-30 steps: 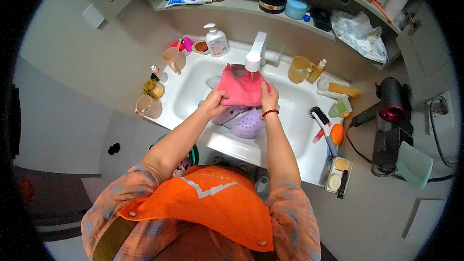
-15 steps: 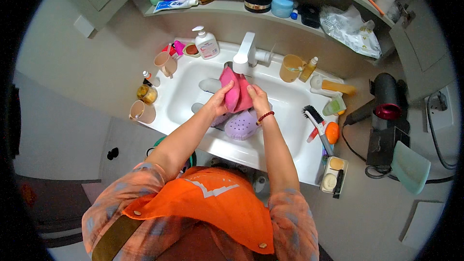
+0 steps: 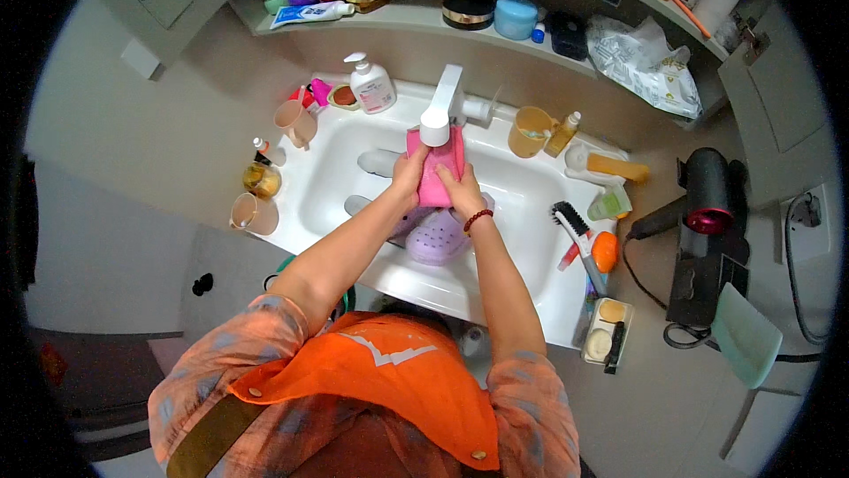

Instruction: The person scrubs multiple pairs of colorful plastic slippers and a pair of grey sneakers in a bathroom sink using an orange brush and running water. They rinse each item thoroughly and place the cleaned footwear into a green basin on the floor. Finally, the person fills the basin with water from the tap.

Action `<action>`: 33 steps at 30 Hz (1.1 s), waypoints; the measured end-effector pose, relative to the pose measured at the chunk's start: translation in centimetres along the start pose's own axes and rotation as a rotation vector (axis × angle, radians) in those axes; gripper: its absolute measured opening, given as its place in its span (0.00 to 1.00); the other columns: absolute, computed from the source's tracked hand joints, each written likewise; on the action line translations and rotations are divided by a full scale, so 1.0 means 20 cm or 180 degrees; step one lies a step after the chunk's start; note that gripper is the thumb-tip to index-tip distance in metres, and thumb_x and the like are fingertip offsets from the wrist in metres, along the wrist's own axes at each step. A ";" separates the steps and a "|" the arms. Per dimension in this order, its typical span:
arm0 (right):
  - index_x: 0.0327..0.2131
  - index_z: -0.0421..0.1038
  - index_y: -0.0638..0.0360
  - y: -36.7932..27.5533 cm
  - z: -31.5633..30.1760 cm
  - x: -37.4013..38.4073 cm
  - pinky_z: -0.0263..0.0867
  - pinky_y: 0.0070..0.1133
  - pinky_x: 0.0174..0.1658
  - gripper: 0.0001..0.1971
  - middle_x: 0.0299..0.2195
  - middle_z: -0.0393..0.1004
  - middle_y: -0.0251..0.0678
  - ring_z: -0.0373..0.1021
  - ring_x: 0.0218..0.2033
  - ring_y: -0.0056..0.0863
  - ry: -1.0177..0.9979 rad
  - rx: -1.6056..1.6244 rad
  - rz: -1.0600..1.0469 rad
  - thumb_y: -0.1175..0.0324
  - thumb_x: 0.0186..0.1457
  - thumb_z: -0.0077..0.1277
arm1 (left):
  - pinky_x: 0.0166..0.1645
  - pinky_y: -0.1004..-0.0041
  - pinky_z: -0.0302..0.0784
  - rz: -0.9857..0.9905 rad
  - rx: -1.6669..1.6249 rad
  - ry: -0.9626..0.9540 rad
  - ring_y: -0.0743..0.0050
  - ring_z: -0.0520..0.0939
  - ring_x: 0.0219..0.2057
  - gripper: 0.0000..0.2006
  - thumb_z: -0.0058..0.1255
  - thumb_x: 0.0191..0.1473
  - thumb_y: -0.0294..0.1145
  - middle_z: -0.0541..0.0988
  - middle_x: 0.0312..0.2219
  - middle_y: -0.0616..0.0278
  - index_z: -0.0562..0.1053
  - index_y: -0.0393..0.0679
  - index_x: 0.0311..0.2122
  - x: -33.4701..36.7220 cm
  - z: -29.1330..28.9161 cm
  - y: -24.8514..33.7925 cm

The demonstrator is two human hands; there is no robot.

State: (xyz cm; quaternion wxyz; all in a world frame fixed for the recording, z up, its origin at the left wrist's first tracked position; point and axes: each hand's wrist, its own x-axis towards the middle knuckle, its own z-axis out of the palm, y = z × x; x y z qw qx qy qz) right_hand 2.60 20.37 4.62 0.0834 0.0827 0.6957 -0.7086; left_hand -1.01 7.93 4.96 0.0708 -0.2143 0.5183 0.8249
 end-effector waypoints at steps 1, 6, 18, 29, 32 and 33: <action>0.51 0.62 0.68 0.01 -0.02 -0.01 0.65 0.27 0.46 0.31 0.45 0.70 0.43 0.70 0.43 0.31 0.0084 -0.0021 -0.0083 0.48 0.55 0.48 | 0.36 0.65 0.76 0.0067 0.0121 -0.0012 0.60 0.79 0.35 0.25 0.58 0.48 0.47 0.77 0.34 0.50 0.69 0.36 0.43 -0.01 0.03 -0.02; 0.47 0.66 0.68 -0.11 -0.01 -0.10 0.66 0.29 0.43 0.31 0.41 0.72 0.44 0.71 0.39 0.34 0.0383 -0.0178 0.0123 0.44 0.57 0.43 | 0.36 0.60 0.72 0.0601 0.1791 0.0610 0.52 0.80 0.29 0.23 0.54 0.49 0.48 0.79 0.26 0.43 0.75 0.30 0.32 0.02 0.08 -0.08; 0.29 0.73 0.73 -0.02 0.10 0.03 0.64 0.34 0.39 0.34 0.28 0.75 0.52 0.73 0.34 0.43 0.0980 -0.0535 -0.0026 0.43 0.59 0.35 | 0.33 0.66 0.71 0.0220 0.0525 -0.0230 0.73 0.75 0.26 0.20 0.50 0.52 0.45 0.77 0.25 0.60 0.74 0.32 0.31 0.04 0.02 0.01; 0.48 0.67 0.64 -0.07 0.09 -0.05 0.65 0.23 0.45 0.24 0.42 0.73 0.35 0.70 0.41 0.25 -0.0215 0.1090 0.0570 0.52 0.60 0.43 | 0.52 0.65 0.70 -0.0599 0.0190 -0.1337 0.64 0.75 0.47 0.32 0.45 0.55 0.55 0.73 0.47 0.53 0.63 0.38 0.55 0.03 -0.23 0.08; 0.43 0.71 0.65 0.05 0.04 0.02 0.66 0.23 0.42 0.19 0.38 0.76 0.35 0.71 0.37 0.24 0.0510 0.0254 0.0218 0.57 0.60 0.45 | 0.54 0.66 0.67 -0.0471 0.1638 -0.0505 0.62 0.71 0.51 0.39 0.48 0.53 0.58 0.68 0.51 0.51 0.54 0.38 0.60 -0.05 -0.15 0.14; 0.41 0.72 0.66 0.03 0.07 0.01 0.66 0.23 0.41 0.18 0.37 0.76 0.35 0.72 0.36 0.24 0.0647 -0.0230 0.0152 0.58 0.60 0.45 | 0.54 0.67 0.67 -0.0266 0.1776 -0.0633 0.62 0.71 0.51 0.41 0.49 0.52 0.57 0.67 0.51 0.51 0.52 0.38 0.61 -0.06 -0.17 0.14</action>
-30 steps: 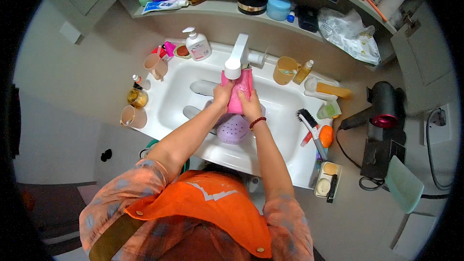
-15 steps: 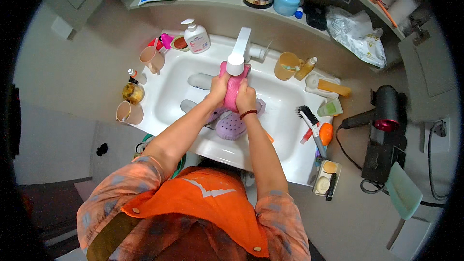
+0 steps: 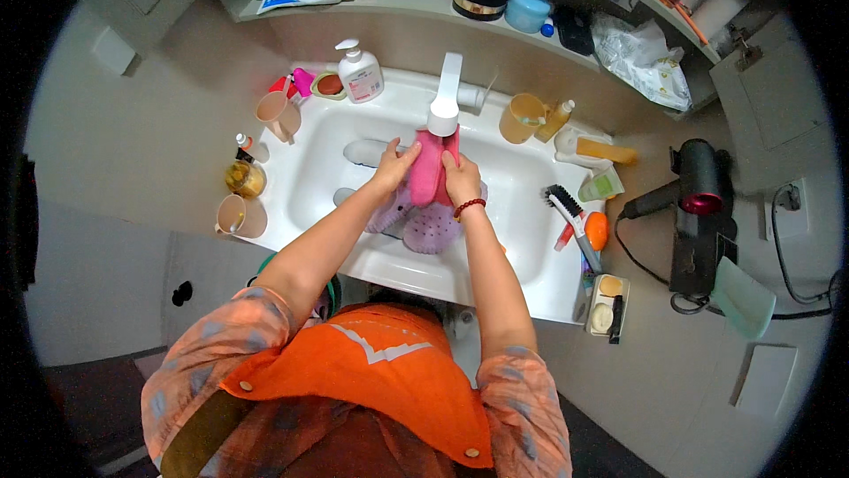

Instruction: The person scrubs multiple pairs of colorful plastic slippers and a pair of grey sneakers in a bathroom sink using an orange brush and running water. They rinse each item thoroughly and place the cleaned footwear into a green basin on the floor. Finally, the person fills the basin with water from the tap.

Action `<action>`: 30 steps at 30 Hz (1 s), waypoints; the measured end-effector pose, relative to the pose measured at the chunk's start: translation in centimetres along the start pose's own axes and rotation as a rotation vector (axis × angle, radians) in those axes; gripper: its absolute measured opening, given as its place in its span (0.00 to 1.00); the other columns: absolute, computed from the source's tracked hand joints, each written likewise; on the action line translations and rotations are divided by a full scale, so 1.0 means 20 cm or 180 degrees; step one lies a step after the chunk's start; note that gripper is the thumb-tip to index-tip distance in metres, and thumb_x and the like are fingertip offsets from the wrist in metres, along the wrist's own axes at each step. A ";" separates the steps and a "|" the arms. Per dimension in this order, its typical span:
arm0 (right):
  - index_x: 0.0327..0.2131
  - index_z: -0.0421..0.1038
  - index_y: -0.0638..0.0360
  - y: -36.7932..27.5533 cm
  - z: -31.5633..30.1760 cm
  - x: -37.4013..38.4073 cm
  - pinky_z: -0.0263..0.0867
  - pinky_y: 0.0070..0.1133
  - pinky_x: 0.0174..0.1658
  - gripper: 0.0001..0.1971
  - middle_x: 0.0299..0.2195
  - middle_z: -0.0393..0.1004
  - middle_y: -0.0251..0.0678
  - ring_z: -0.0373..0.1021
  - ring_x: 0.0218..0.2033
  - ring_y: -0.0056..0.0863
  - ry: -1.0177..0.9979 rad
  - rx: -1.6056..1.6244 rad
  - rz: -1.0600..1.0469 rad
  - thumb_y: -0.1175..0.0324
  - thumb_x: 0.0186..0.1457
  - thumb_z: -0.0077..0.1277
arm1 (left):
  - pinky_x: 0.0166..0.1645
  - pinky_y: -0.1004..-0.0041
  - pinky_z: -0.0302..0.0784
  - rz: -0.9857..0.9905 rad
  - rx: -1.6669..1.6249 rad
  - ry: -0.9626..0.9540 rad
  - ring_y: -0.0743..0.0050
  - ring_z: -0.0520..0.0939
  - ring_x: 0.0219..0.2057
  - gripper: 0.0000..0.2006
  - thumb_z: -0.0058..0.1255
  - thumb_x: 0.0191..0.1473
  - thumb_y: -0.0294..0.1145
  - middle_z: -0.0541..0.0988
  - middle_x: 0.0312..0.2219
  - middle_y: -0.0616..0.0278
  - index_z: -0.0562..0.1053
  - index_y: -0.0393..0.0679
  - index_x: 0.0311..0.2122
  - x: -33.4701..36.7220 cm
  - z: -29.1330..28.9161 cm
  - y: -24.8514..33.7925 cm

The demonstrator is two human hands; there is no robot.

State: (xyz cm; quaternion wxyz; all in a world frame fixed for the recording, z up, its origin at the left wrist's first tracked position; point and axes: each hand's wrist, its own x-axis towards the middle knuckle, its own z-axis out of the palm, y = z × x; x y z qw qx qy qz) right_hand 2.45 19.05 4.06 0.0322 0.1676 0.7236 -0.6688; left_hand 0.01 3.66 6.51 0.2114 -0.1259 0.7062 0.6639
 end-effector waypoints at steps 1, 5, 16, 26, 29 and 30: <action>0.40 0.73 0.67 -0.02 0.01 -0.02 0.66 0.24 0.40 0.17 0.36 0.76 0.35 0.72 0.35 0.24 0.0155 -0.0470 -0.0112 0.60 0.60 0.45 | 0.55 0.67 0.66 0.0213 0.0164 -0.0062 0.62 0.70 0.51 0.43 0.51 0.51 0.57 0.67 0.52 0.51 0.50 0.38 0.62 -0.01 -0.01 -0.01; 0.41 0.72 0.67 -0.02 -0.01 -0.05 0.67 0.23 0.40 0.16 0.36 0.77 0.36 0.72 0.35 0.22 -0.0179 -0.0238 -0.0137 0.62 0.59 0.46 | 0.53 0.67 0.69 0.1020 -0.0217 -0.1241 0.67 0.71 0.50 0.36 0.55 0.52 0.46 0.69 0.50 0.55 0.54 0.40 0.60 0.00 -0.03 -0.07; 0.43 0.70 0.70 -0.06 -0.24 0.04 0.68 0.24 0.44 0.20 0.38 0.76 0.39 0.72 0.37 0.28 -0.0973 0.0833 0.0377 0.59 0.56 0.52 | 0.52 0.61 0.74 -0.0752 -0.2289 -0.2052 0.60 0.77 0.46 0.26 0.51 0.54 0.38 0.72 0.48 0.51 0.60 0.38 0.55 -0.03 -0.14 -0.03; 0.59 0.50 0.69 -0.10 0.07 0.07 0.55 0.33 0.56 0.45 0.55 0.60 0.57 0.59 0.56 0.48 0.0098 -0.1511 -0.0675 0.38 0.50 0.43 | 0.43 0.68 0.75 0.0389 -0.2300 0.0261 0.67 0.77 0.40 0.28 0.55 0.52 0.46 0.74 0.40 0.53 0.64 0.35 0.50 -0.03 0.18 -0.01; 0.48 0.65 0.72 -0.21 0.13 0.04 0.60 0.34 0.50 0.39 0.44 0.69 0.61 0.66 0.48 0.51 -0.0298 -0.1044 -0.0410 0.39 0.49 0.43 | 0.42 0.69 0.74 0.0204 -0.2587 0.0492 0.69 0.76 0.38 0.28 0.54 0.52 0.48 0.74 0.40 0.54 0.66 0.33 0.48 -0.04 0.18 0.00; 0.45 0.68 0.72 -0.25 0.15 0.02 0.62 0.34 0.49 0.38 0.41 0.71 0.61 0.68 0.46 0.52 -0.0387 -0.1140 -0.0172 0.39 0.50 0.43 | 0.42 0.70 0.74 0.0113 -0.2656 0.0501 0.70 0.76 0.37 0.28 0.54 0.52 0.48 0.74 0.40 0.54 0.67 0.32 0.47 -0.05 0.17 0.02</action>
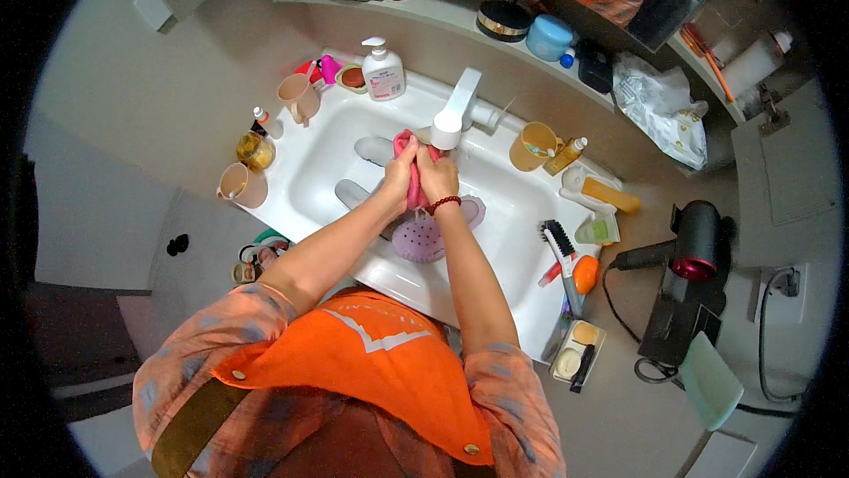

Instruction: The person scrubs multiple pairs of colorful plastic slippers and a pair of grey sneakers in a bathroom sink using an orange brush and running water. They rinse each item thoroughly and place the cleaned footwear into a green basin on the floor. Finally, the person fills the basin with water from the tap.

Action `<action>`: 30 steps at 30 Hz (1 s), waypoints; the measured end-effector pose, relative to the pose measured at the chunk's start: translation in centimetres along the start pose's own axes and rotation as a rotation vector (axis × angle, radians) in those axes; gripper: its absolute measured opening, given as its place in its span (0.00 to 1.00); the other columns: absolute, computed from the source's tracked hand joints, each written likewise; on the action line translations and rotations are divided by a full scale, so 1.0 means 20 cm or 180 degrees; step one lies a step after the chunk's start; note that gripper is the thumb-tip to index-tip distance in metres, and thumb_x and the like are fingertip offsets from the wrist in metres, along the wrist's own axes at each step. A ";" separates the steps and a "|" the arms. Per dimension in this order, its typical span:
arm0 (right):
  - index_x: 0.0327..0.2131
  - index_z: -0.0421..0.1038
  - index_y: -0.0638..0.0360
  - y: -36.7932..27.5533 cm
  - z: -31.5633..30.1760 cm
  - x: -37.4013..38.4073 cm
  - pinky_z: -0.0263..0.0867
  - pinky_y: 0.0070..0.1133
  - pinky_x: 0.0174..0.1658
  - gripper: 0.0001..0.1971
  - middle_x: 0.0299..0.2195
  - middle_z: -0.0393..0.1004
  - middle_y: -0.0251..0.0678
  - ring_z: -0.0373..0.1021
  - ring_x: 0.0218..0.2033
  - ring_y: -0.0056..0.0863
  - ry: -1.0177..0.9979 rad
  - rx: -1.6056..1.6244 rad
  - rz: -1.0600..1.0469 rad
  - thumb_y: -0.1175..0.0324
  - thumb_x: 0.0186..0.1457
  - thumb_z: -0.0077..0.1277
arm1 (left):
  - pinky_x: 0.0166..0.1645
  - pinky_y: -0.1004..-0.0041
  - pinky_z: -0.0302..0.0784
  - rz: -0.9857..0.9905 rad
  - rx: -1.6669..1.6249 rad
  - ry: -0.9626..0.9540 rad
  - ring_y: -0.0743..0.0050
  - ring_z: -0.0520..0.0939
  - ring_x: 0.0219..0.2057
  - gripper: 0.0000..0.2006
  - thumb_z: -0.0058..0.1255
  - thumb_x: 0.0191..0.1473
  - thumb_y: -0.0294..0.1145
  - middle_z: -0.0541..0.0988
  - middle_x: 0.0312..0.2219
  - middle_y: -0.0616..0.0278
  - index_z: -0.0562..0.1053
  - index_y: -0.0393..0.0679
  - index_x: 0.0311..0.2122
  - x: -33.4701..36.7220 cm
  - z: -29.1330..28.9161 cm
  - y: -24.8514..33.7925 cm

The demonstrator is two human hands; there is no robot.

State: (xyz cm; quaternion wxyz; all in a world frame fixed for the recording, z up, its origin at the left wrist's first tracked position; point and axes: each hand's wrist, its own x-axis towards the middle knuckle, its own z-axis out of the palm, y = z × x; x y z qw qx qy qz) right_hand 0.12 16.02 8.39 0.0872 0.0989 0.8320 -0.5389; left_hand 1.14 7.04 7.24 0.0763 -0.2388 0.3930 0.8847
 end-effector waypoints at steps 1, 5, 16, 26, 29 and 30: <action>0.35 0.73 0.71 0.01 0.02 0.01 0.64 0.36 0.45 0.33 0.33 0.74 0.60 0.70 0.40 0.55 0.0378 -0.0345 -0.0144 0.41 0.52 0.41 | 0.40 0.70 0.74 0.0186 0.0054 0.0000 0.71 0.76 0.34 0.26 0.53 0.53 0.48 0.75 0.37 0.55 0.70 0.31 0.43 0.04 -0.01 -0.02; 0.30 0.74 0.71 -0.01 -0.04 0.01 0.65 0.37 0.39 0.34 0.31 0.74 0.59 0.71 0.37 0.56 0.0363 -0.1119 -0.0158 0.40 0.52 0.40 | 0.38 0.70 0.74 0.0435 0.0768 0.0300 0.71 0.76 0.31 0.21 0.52 0.53 0.45 0.76 0.33 0.55 0.72 0.32 0.39 0.05 -0.01 -0.02; 0.45 0.68 0.67 0.29 -0.10 0.13 0.67 0.25 0.40 0.23 0.40 0.73 0.38 0.69 0.40 0.27 -0.0801 0.2228 -0.0039 0.57 0.53 0.54 | 0.45 0.62 0.76 -0.1289 0.0248 -0.1266 0.61 0.80 0.38 0.22 0.47 0.53 0.43 0.76 0.42 0.52 0.66 0.40 0.49 0.06 -0.08 0.09; 0.50 0.66 0.64 0.39 -0.31 0.28 0.64 0.27 0.50 0.20 0.48 0.69 0.41 0.68 0.46 0.33 -0.0885 0.1199 -0.0784 0.72 0.52 0.48 | 0.55 0.64 0.68 -0.0862 0.0360 -0.1930 0.63 0.74 0.49 0.38 0.56 0.46 0.58 0.71 0.50 0.52 0.64 0.36 0.53 0.12 -0.23 0.11; 0.51 0.64 0.63 0.37 -0.27 0.24 0.67 0.32 0.48 0.20 0.47 0.69 0.42 0.69 0.44 0.36 -0.0054 0.1824 -0.0502 0.77 0.53 0.43 | 0.54 0.60 0.68 -0.1401 -0.0654 -0.1328 0.62 0.74 0.49 0.38 0.53 0.47 0.60 0.72 0.49 0.54 0.64 0.38 0.53 0.18 -0.29 0.02; 0.52 0.62 0.63 0.36 -0.27 0.22 0.67 0.32 0.48 0.21 0.47 0.69 0.42 0.69 0.44 0.36 0.0187 0.1737 -0.0607 0.77 0.53 0.43 | 0.48 0.59 0.71 -0.1011 -0.0122 -0.1719 0.66 0.75 0.45 0.34 0.55 0.46 0.60 0.75 0.45 0.58 0.67 0.45 0.51 0.11 -0.28 -0.01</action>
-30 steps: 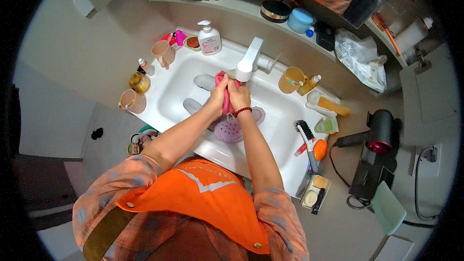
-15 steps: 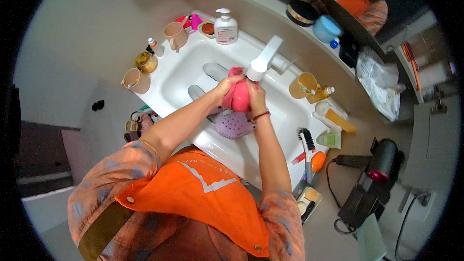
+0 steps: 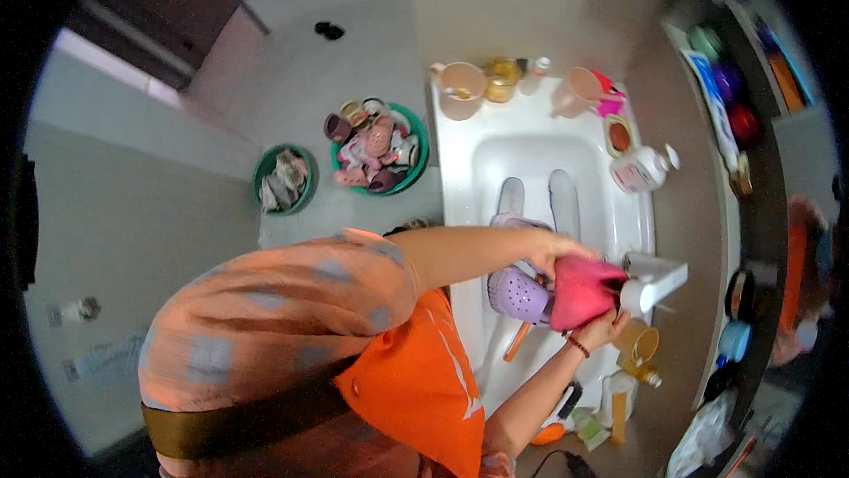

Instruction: The person scrubs multiple pairs of colorful plastic slippers and a pair of grey sneakers in a bathroom sink using an orange brush and running water. They rinse each item thoroughly and place the cleaned footwear into a green basin on the floor. Finally, the person fills the basin with water from the tap.

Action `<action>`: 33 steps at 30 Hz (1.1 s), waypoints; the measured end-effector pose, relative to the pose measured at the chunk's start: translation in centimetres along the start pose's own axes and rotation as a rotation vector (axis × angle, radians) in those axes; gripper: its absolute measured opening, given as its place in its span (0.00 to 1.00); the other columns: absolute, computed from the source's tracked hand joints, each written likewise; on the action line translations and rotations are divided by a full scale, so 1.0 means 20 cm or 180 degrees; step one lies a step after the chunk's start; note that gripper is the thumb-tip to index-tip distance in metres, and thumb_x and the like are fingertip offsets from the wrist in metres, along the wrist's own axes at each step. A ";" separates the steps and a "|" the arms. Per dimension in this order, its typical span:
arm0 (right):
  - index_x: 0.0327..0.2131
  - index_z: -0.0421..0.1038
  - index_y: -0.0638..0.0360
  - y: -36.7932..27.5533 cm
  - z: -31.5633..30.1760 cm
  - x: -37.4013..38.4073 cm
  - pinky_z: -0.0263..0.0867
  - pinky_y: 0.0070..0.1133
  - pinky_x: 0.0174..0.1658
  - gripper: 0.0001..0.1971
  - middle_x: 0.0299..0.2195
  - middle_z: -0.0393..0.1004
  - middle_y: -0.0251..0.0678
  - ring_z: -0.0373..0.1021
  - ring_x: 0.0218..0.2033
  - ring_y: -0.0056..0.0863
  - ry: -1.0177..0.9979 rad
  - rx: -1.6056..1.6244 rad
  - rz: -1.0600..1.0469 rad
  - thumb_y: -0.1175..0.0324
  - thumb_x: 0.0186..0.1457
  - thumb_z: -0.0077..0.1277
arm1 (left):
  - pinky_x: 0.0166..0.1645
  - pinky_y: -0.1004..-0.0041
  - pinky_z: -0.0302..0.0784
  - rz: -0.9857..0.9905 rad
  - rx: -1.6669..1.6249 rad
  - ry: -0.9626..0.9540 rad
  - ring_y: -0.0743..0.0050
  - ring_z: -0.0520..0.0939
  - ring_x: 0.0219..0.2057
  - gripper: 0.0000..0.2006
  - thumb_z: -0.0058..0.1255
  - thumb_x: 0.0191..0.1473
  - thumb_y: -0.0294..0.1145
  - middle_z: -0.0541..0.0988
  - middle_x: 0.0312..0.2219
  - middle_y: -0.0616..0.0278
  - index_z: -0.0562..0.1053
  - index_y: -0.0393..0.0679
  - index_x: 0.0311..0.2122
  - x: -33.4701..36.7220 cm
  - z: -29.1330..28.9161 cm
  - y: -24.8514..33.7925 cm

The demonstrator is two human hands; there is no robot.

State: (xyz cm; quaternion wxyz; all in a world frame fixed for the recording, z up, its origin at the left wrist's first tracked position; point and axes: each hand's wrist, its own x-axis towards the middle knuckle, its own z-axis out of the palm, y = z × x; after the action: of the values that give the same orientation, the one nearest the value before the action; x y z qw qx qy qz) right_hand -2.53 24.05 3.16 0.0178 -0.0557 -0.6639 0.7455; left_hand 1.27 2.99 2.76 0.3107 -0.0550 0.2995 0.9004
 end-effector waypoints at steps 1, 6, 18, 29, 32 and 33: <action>0.53 0.61 0.62 -0.01 0.04 -0.02 0.66 0.32 0.49 0.22 0.48 0.68 0.42 0.68 0.45 0.36 0.0002 -0.0128 -0.0044 0.77 0.53 0.42 | 0.45 0.60 0.72 -0.0233 0.0180 0.0195 0.67 0.75 0.44 0.31 0.57 0.46 0.57 0.75 0.44 0.60 0.69 0.47 0.50 -0.02 0.03 -0.04; 0.55 0.59 0.61 -0.17 0.27 -0.18 0.59 0.33 0.56 0.23 0.53 0.64 0.40 0.63 0.51 0.36 -0.0771 -0.0171 -0.0163 0.74 0.54 0.41 | 0.41 0.62 0.74 0.0015 0.1066 0.1299 0.65 0.78 0.39 0.28 0.65 0.40 0.46 0.77 0.40 0.60 0.72 0.46 0.46 -0.04 0.08 -0.18; 0.51 0.62 0.61 0.04 0.17 0.02 0.65 0.30 0.48 0.24 0.46 0.68 0.39 0.67 0.46 0.31 -0.0571 0.0295 0.1783 0.54 0.56 0.46 | 0.39 0.59 0.75 0.1297 0.3991 0.2259 0.49 0.80 0.32 0.25 0.61 0.32 0.49 0.78 0.27 0.48 0.74 0.38 0.33 -0.01 0.32 -0.12; 0.35 0.72 0.65 0.34 -0.01 0.11 0.66 0.27 0.42 0.17 0.36 0.73 0.39 0.69 0.38 0.27 -0.0613 -0.1623 -0.0902 0.59 0.56 0.41 | 0.39 0.63 0.74 0.1235 0.3707 0.1695 0.50 0.78 0.34 0.22 0.62 0.34 0.46 0.77 0.31 0.45 0.72 0.41 0.33 0.00 0.28 -0.12; 0.37 0.71 0.68 0.15 0.21 -0.01 0.65 0.26 0.41 0.24 0.36 0.73 0.39 0.68 0.38 0.28 -0.0203 -0.0274 0.0519 0.51 0.57 0.41 | 0.43 0.70 0.73 0.1544 0.2519 0.0897 0.65 0.79 0.35 0.20 0.61 0.42 0.41 0.79 0.32 0.59 0.74 0.40 0.39 0.02 0.10 -0.11; 0.42 0.68 0.67 0.07 0.15 0.00 0.65 0.26 0.42 0.26 0.40 0.71 0.40 0.67 0.40 0.28 -0.0440 -0.0488 0.1089 0.48 0.56 0.43 | 0.45 0.70 0.73 0.0963 0.2182 0.0810 0.68 0.79 0.37 0.20 0.60 0.44 0.41 0.79 0.34 0.61 0.74 0.41 0.42 0.01 0.10 -0.06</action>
State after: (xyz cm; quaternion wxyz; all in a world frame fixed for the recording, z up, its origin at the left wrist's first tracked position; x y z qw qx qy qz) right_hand -2.84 21.01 2.11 -0.1591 -0.1176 -0.6992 0.6870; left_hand 2.01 4.92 3.66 0.1353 -0.0146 0.6236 0.7698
